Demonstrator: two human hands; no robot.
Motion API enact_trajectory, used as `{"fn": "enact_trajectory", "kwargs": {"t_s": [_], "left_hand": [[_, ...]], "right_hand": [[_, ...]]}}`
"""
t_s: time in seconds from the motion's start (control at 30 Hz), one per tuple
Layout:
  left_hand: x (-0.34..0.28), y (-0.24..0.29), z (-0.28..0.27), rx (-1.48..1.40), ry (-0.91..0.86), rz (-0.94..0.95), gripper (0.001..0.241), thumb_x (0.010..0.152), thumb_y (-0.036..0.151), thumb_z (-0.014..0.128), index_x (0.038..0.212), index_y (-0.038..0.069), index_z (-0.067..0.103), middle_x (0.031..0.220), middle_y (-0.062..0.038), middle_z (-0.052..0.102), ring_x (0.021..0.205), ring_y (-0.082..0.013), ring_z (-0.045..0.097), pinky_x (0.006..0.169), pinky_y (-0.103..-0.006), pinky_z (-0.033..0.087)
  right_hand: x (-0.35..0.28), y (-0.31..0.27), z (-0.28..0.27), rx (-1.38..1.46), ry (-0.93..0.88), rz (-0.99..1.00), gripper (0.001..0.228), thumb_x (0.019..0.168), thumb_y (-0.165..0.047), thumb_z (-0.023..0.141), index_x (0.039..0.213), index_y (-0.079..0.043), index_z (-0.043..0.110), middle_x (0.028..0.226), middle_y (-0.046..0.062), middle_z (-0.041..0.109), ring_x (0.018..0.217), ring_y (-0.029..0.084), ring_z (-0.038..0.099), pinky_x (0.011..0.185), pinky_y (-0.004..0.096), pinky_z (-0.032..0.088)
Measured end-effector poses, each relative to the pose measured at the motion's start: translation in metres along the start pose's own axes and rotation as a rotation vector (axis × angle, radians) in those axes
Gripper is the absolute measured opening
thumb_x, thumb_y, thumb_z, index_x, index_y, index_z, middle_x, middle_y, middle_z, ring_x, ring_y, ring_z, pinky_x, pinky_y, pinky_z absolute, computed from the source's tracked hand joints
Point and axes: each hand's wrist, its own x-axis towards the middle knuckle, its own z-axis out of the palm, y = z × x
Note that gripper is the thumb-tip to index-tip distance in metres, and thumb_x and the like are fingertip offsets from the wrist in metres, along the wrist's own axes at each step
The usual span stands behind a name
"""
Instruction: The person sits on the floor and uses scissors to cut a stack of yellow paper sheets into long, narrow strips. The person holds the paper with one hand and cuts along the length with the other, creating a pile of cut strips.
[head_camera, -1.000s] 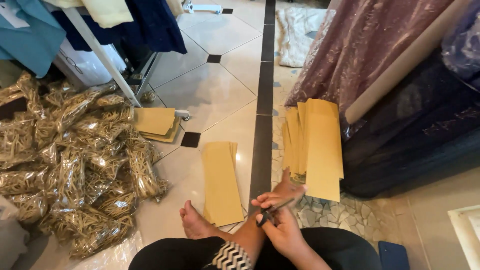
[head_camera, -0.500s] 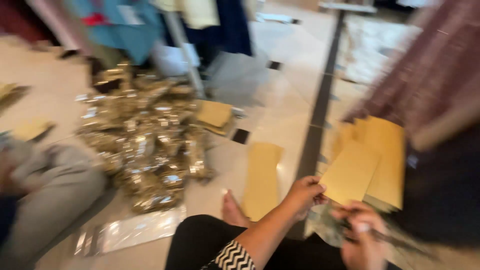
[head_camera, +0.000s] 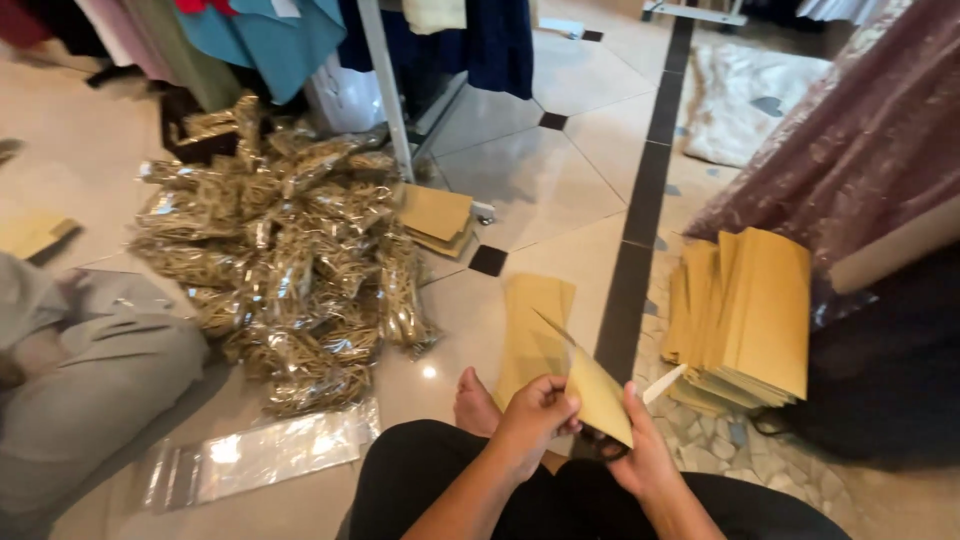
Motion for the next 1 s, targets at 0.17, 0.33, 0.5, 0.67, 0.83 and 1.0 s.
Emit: {"fn": "enact_trajectory", "kwargs": {"t_s": [0.17, 0.33, 0.5, 0.67, 0.83, 1.0], "left_hand": [[-0.011, 0.015, 0.001, 0.459, -0.153, -0.005, 0.032, 0.090, 0.019, 0.074, 0.120, 0.012, 0.069, 0.091, 0.003, 0.065, 0.080, -0.0070, 0.062, 0.078, -0.0205, 0.051], [-0.010, 0.041, 0.001, 0.337, -0.238, -0.057, 0.062, 0.095, 0.035, 0.063, 0.151, 0.012, 0.050, 0.115, -0.004, 0.067, 0.102, -0.0147, 0.067, 0.094, -0.0275, 0.055], [-0.018, 0.074, 0.018, 0.312, 0.062, -0.126, 0.068, 0.088, 0.023, 0.064, 0.152, 0.020, 0.044, 0.139, -0.004, 0.067, 0.123, -0.0187, 0.065, 0.096, -0.0333, 0.055], [-0.014, 0.063, 0.017, 0.372, 0.050, -0.058, 0.062, 0.091, 0.017, 0.058, 0.151, 0.022, 0.045, 0.126, -0.002, 0.070, 0.100, -0.0135, 0.065, 0.083, -0.0271, 0.050], [-0.021, 0.061, 0.028, 0.503, -0.079, -0.176, 0.060, 0.094, 0.018, 0.054, 0.153, 0.024, 0.042, 0.140, -0.002, 0.066, 0.120, -0.0168, 0.067, 0.100, -0.0305, 0.053], [-0.007, 0.030, 0.021, 0.592, -0.056, -0.138, 0.080, 0.090, 0.025, 0.060, 0.163, 0.025, 0.026, 0.147, -0.007, 0.059, 0.120, -0.0161, 0.065, 0.103, -0.0266, 0.049]], "right_hand": [[-0.013, -0.036, 0.008, -0.061, 0.160, -0.177, 0.040, 0.091, -0.019, 0.065, 0.127, -0.002, 0.060, 0.116, 0.019, 0.070, 0.099, 0.033, 0.068, 0.085, 0.049, 0.057], [-0.023, -0.051, 0.000, -0.262, 0.211, -0.144, 0.053, 0.087, -0.012, 0.064, 0.137, 0.002, 0.057, 0.122, 0.028, 0.067, 0.104, 0.043, 0.065, 0.087, 0.060, 0.055], [-0.041, -0.049, 0.032, -0.475, 0.158, 0.011, 0.056, 0.079, -0.009, 0.071, 0.133, 0.008, 0.066, 0.120, 0.033, 0.075, 0.102, 0.046, 0.071, 0.089, 0.060, 0.060], [-0.032, -0.042, 0.015, -0.533, 0.030, -0.129, 0.050, 0.086, -0.021, 0.068, 0.127, 0.006, 0.071, 0.120, 0.025, 0.079, 0.105, 0.038, 0.075, 0.091, 0.051, 0.061], [-0.024, -0.041, -0.003, -0.345, 0.080, -0.233, 0.035, 0.092, -0.017, 0.066, 0.117, 0.007, 0.068, 0.110, 0.025, 0.076, 0.095, 0.037, 0.072, 0.082, 0.049, 0.059], [-0.008, -0.033, -0.019, -0.194, 0.166, -0.406, 0.007, 0.093, -0.012, 0.072, 0.095, -0.006, 0.068, 0.091, 0.013, 0.075, 0.078, 0.024, 0.070, 0.070, 0.038, 0.059]]}}
